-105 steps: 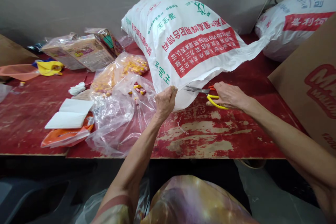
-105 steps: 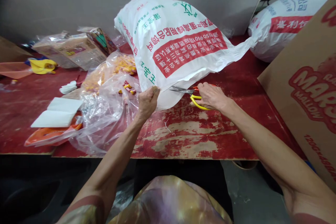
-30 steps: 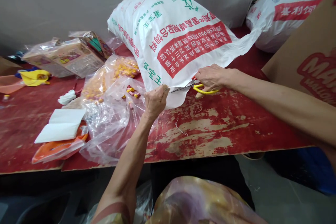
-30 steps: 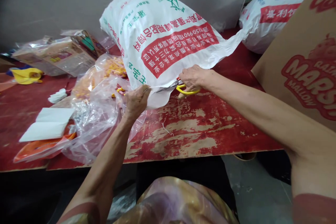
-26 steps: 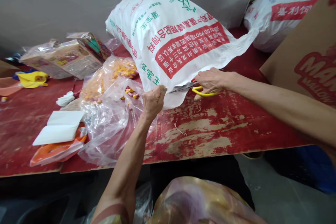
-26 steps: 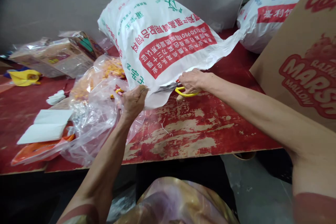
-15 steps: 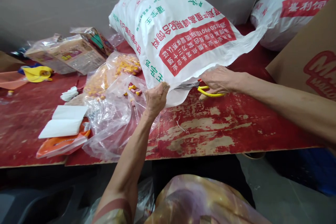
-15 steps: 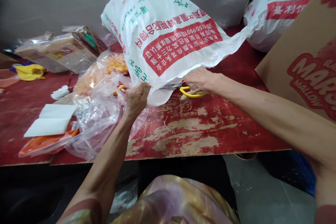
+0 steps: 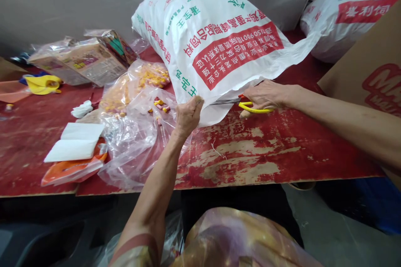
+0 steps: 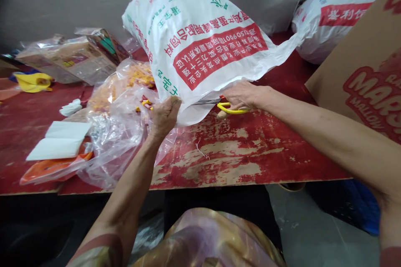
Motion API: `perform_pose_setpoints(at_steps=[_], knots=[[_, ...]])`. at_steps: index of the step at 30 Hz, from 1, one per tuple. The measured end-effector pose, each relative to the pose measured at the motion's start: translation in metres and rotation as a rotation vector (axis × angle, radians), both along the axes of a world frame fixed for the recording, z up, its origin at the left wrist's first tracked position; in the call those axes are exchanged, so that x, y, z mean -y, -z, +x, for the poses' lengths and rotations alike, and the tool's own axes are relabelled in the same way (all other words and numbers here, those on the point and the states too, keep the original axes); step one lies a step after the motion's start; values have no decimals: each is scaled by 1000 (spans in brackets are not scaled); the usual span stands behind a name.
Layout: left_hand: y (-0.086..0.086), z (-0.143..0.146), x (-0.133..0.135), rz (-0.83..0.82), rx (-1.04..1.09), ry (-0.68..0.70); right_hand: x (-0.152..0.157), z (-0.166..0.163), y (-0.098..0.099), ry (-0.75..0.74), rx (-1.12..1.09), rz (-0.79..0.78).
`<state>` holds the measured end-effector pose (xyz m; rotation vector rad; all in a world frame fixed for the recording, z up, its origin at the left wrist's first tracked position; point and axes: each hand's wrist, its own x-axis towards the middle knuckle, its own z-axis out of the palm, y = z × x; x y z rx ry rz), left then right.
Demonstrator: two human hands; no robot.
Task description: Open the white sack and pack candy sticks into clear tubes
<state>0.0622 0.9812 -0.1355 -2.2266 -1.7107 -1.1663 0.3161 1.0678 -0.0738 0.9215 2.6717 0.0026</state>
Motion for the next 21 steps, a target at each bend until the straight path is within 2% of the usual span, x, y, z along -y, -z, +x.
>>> perform_pose_setpoints(at_steps=[8,16,21], knots=[[-2,1,0,-20,19,12,-2,-6,1,41,27,17],[-1,0,-1,-42,48,7,-2,-7,0,-9,38,105],[-1,0,-2,-43,30,-11,-1,-11,-1,-2,30,65]])
